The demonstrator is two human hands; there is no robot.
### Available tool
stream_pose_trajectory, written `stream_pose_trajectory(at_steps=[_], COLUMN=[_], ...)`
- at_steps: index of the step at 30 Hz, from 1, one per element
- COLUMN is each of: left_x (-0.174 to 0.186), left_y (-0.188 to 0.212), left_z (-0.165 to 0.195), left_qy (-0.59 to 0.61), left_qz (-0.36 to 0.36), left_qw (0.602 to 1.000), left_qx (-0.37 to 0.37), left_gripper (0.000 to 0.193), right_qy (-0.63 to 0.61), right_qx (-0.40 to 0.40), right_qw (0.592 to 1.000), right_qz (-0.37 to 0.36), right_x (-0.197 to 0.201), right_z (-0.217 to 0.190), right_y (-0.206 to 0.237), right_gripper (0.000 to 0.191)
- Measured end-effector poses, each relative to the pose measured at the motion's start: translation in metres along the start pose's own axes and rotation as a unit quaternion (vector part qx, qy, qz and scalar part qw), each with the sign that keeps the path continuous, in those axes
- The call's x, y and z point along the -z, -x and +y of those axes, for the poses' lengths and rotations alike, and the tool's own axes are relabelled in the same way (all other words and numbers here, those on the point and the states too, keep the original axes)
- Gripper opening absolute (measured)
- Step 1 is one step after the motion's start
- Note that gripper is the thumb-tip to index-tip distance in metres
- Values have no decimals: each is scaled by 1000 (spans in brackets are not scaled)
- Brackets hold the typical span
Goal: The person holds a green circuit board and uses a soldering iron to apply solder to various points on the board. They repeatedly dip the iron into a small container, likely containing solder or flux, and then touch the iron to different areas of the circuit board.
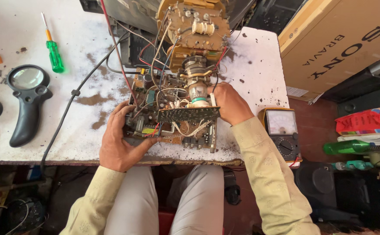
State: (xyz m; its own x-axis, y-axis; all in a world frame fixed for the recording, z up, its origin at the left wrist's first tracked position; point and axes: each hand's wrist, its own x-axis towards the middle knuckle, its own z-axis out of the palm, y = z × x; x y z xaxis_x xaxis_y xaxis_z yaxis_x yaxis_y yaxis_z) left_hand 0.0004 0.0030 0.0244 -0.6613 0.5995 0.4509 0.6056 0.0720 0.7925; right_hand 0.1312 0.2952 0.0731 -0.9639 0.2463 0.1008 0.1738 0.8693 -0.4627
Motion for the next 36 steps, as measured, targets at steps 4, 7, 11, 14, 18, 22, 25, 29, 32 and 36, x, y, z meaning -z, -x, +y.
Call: stream_pose_trajectory(at_steps=[4, 7, 11, 14, 18, 22, 25, 29, 32, 36], left_x=[2, 7, 10, 11, 13, 10, 11, 13, 13, 11], left_y=[-4, -1, 5, 4, 8, 9, 10, 10, 10, 13], left_z=[-3, -4, -5, -9, -9, -7, -6, -6, -9, -10], left_qy=[6, 12, 17, 25, 35, 24, 19, 16, 11, 6], left_qz=[-7, -11, -14, -15, -8, -2, -4, -7, -2, 2], left_qw=[1000, 1000, 1000, 1000, 999, 999, 999, 999, 999, 1000], left_qx=[7, 13, 12, 11, 14, 22, 32, 40, 31, 8], left_gripper=[89, 87, 87, 87, 84, 85, 86, 87, 86, 86], right_qy=[38, 15, 86, 25, 65, 55, 11, 6, 7, -123], right_qx=[-56, -68, -117, -38, -74, -75, -15, 55, 83, -48], right_qw=[998, 997, 989, 996, 992, 995, 998, 983, 977, 989], right_qz=[15, 36, 32, 77, 73, 31, 67, 177, 195, 59], right_x=[-2, -10, -16, -21, -21, -13, -6, -12, -20, -33], right_z=[-11, -18, -19, -13, -4, -3, -13, -26, -16, 16], right_y=[1, 6, 12, 15, 14, 5, 2, 5, 12, 17], right_gripper=[31, 36, 47, 38, 41, 34, 43, 67, 62, 45])
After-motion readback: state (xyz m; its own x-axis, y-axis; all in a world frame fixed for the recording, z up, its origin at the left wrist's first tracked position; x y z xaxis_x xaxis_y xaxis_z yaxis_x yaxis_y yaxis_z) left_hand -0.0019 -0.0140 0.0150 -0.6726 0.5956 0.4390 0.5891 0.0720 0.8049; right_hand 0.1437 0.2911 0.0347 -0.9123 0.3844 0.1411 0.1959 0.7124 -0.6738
